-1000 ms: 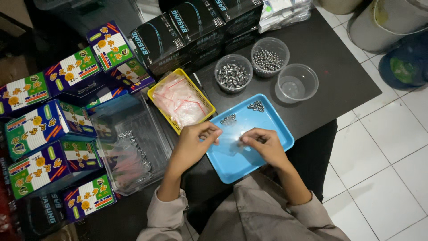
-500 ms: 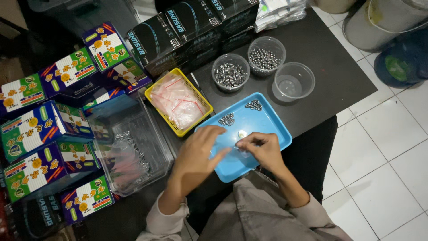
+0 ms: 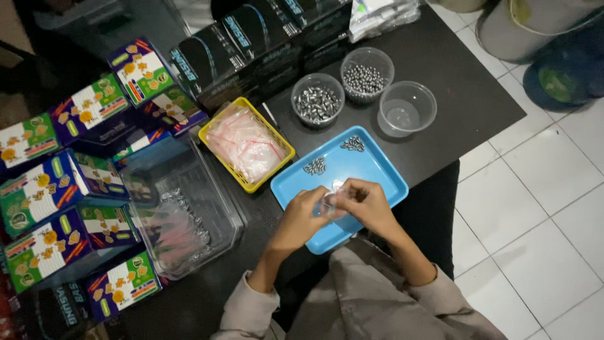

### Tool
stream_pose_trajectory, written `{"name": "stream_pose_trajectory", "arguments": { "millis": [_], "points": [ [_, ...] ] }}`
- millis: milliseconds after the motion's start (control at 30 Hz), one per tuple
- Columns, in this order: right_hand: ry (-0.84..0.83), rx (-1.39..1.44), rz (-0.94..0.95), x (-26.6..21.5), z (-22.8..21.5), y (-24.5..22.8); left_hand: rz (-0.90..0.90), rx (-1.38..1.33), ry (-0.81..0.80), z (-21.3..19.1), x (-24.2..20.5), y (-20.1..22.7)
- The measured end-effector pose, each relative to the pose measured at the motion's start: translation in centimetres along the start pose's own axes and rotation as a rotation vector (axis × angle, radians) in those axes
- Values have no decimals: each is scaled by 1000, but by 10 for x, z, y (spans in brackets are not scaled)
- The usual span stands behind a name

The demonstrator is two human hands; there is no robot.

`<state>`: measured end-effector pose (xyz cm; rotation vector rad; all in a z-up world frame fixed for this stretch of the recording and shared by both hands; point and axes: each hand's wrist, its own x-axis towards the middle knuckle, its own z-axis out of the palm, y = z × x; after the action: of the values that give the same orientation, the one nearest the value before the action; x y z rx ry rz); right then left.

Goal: The person picks small metallic parts from a blue tray and places them into clear plastic bags. They seal each bag and set it aside in a clear container. The process repeats with multiple parts and bags.

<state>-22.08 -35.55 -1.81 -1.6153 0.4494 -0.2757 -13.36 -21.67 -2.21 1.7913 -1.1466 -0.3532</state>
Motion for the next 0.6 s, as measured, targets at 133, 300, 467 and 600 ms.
{"name": "stream_pose_trajectory", "arguments": {
  "millis": [133, 300, 467, 600],
  "points": [
    [35, 36, -145, -5, -5, -26, 59, 152, 149, 5, -5, -22],
    [-20, -209, -479, -8, -5, -44, 330, 473, 450, -1, 9, -9],
    [-36, -245, -506, -7, 2, -38, 416, 626, 524, 17, 4, -26],
    [-8, -192, -464, -4, 1, -30, 466, 671, 603, 22, 2, -32]
  ]
}}
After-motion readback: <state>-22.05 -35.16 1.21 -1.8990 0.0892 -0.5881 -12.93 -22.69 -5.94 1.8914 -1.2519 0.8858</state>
